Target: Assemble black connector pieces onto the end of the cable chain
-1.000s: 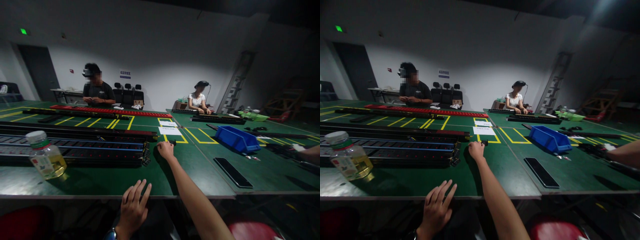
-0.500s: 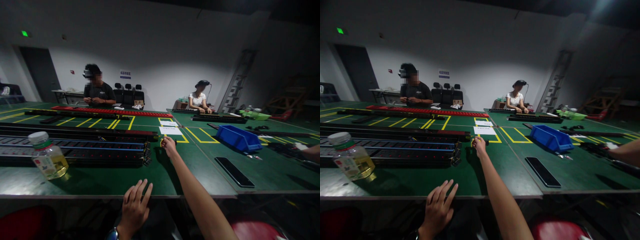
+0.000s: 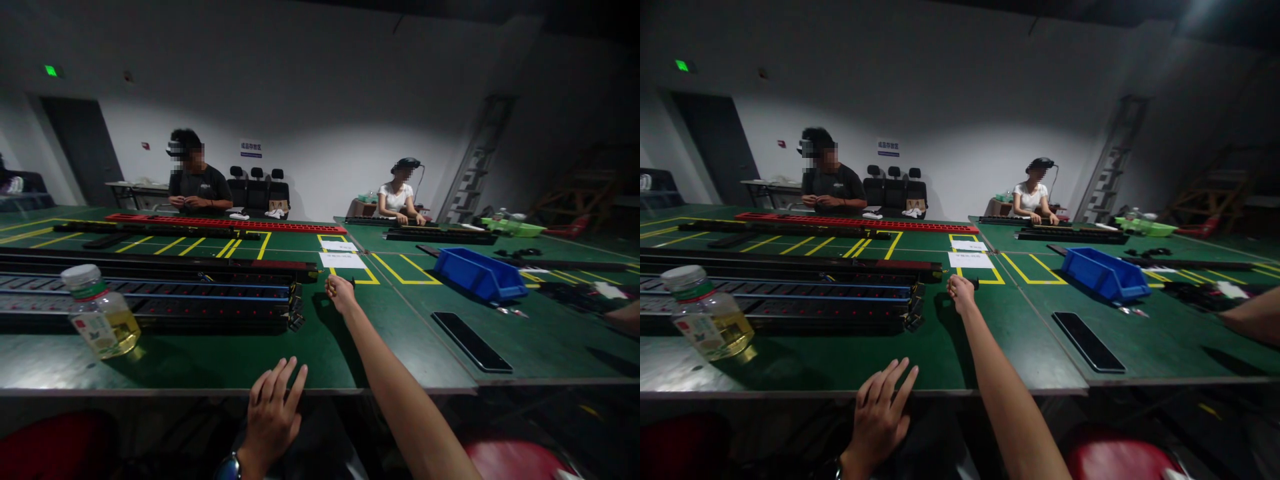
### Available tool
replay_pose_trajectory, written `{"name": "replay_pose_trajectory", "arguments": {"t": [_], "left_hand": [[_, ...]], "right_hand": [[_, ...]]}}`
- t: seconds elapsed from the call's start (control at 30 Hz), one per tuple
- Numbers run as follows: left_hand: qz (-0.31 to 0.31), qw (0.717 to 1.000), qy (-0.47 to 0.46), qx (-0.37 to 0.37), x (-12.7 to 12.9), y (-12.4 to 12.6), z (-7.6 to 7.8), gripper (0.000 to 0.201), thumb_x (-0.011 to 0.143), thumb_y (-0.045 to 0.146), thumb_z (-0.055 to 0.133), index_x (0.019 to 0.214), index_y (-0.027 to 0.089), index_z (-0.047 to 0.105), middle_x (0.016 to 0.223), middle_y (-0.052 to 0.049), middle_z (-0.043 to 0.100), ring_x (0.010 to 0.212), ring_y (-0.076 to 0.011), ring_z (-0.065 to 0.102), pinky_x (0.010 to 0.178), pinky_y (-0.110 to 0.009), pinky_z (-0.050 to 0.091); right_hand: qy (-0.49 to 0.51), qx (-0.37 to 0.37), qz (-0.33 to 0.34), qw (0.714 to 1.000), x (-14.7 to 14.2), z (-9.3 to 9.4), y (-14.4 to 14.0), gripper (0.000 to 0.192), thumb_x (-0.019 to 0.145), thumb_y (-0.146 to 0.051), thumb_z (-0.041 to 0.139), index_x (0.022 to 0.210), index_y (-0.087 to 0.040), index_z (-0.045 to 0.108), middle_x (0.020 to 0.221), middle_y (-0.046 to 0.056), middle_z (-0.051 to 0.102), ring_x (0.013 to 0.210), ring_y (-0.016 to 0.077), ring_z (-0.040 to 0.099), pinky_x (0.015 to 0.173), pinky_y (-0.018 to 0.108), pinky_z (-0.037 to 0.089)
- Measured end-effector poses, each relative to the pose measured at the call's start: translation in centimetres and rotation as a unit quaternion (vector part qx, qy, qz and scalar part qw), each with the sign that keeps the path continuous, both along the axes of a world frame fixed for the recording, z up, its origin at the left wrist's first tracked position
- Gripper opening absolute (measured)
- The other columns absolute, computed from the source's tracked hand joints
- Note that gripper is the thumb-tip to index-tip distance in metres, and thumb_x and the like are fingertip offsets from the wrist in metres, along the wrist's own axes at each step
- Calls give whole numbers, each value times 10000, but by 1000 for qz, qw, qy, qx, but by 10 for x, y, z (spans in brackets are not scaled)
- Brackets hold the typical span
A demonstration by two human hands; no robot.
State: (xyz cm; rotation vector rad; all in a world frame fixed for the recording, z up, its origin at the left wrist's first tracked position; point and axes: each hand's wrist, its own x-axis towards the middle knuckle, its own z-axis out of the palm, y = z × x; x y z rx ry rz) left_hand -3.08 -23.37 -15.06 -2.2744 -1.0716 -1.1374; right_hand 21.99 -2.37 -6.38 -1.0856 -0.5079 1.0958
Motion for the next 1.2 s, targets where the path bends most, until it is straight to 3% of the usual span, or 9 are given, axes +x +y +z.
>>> {"name": "replay_pose_trajectory", "arguments": {"t": [1.2], "left_hand": [[29,999,33,7,0,0,-4,654,793,190,620,1438,294,628,1421,-50,664,1331,-256,536,1135,-391,304]], "right_hand": [[-30,6,-3,1000,-1,-4,0,196,774,-141,769,677,-169,601,546,-24,605,429,69,484,364,182,338]]}}
